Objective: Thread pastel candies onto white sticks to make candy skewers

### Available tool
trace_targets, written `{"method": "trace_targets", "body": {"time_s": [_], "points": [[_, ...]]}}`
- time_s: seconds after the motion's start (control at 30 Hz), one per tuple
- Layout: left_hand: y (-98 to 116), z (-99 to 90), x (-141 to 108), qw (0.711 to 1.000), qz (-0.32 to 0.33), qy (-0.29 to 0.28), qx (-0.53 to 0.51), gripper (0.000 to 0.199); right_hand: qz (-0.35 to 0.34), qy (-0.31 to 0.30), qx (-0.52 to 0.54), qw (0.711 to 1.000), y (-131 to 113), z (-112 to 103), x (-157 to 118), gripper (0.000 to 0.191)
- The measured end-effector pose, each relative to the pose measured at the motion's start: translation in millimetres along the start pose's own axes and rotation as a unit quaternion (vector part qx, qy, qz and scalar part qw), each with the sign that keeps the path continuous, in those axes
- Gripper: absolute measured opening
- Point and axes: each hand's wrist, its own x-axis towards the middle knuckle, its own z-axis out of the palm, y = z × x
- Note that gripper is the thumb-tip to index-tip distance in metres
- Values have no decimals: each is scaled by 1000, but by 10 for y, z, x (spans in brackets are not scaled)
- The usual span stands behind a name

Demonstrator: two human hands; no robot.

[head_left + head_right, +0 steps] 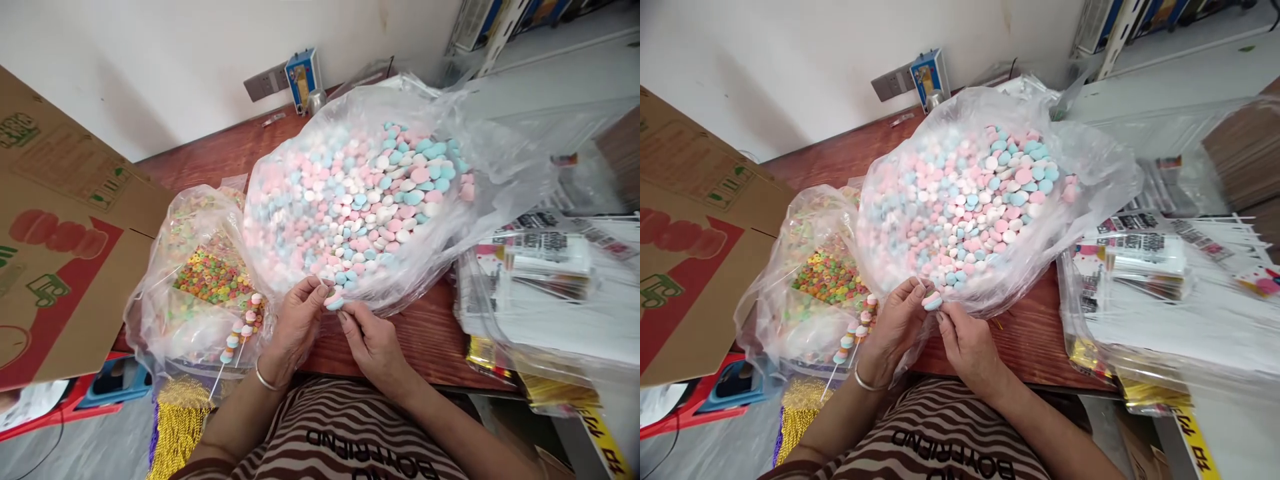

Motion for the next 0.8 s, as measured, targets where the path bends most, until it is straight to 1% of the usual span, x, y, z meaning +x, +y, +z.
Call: {"method": "trace_targets", "body": {"time_s": [0.1, 0.17, 0.2, 0.23, 0.27, 0.3, 0.33, 0.37, 0.4, 0.43, 0.5, 0.57, 0.6, 0.63, 0.67, 0.7, 0.73, 0.77, 0.8], "points": [[-31, 94, 60, 999, -7, -5, 51, 32, 48, 22, 49, 997, 43, -85, 59, 15], [26, 155, 164, 993, -2, -20, 115, 33, 82, 29, 81, 993, 82, -160, 105, 16], [77, 186, 245, 986, 15, -27, 163, 34, 95, 30, 94, 991, 103, -203, 126, 17], [136, 216, 349, 973, 48, -33, 223, 32, 108, 30, 103, 988, 125, -247, 144, 18], [197, 246, 475, 951, 95, -38, 291, 29, 121, 29, 110, 986, 147, -292, 159, 20], [251, 274, 619, 917, 155, -41, 364, 21, 133, 28, 113, 984, 169, -336, 171, 21], [294, 300, 775, 872, 218, -47, 436, 14, 145, 29, 115, 982, 189, -375, 179, 23], [321, 323, 934, 820, 264, -60, 504, 12, 155, 31, 116, 981, 209, -410, 184, 24], [331, 343, 1086, 771, 288, -74, 563, 15, 163, 32, 117, 979, 227, -438, 187, 25], [324, 360, 1220, 726, 293, -80, 617, 16, 169, 33, 119, 978, 245, -461, 188, 26], [277, 386, 1406, 641, 273, -60, 714, 19, 175, 36, 124, 976, 275, -493, 187, 27], [213, 403, 1464, 561, 253, -23, 788, 23, 179, 40, 131, 974, 300, -513, 186, 27], [184, 409, 1450, 527, 251, -11, 812, 23, 180, 40, 134, 974, 311, -521, 187, 27], [159, 413, 1419, 498, 254, -8, 829, 20, 180, 41, 137, 973, 320, -528, 190, 27], [140, 414, 1377, 478, 261, -13, 839, 16, 180, 40, 139, 973, 328, -533, 193, 27], [125, 413, 1333, 467, 270, -22, 841, 13, 180, 39, 141, 973, 334, -538, 198, 27], [116, 408, 1293, 468, 281, -35, 837, 14, 180, 38, 141, 973, 338, -542, 204, 28], [111, 401, 1260, 482, 294, -49, 824, 17, 180, 37, 141, 973, 339, -545, 210, 28], [111, 392, 1235, 509, 305, -59, 802, 21, 180, 38, 140, 973, 337, -549, 217, 28]]}}
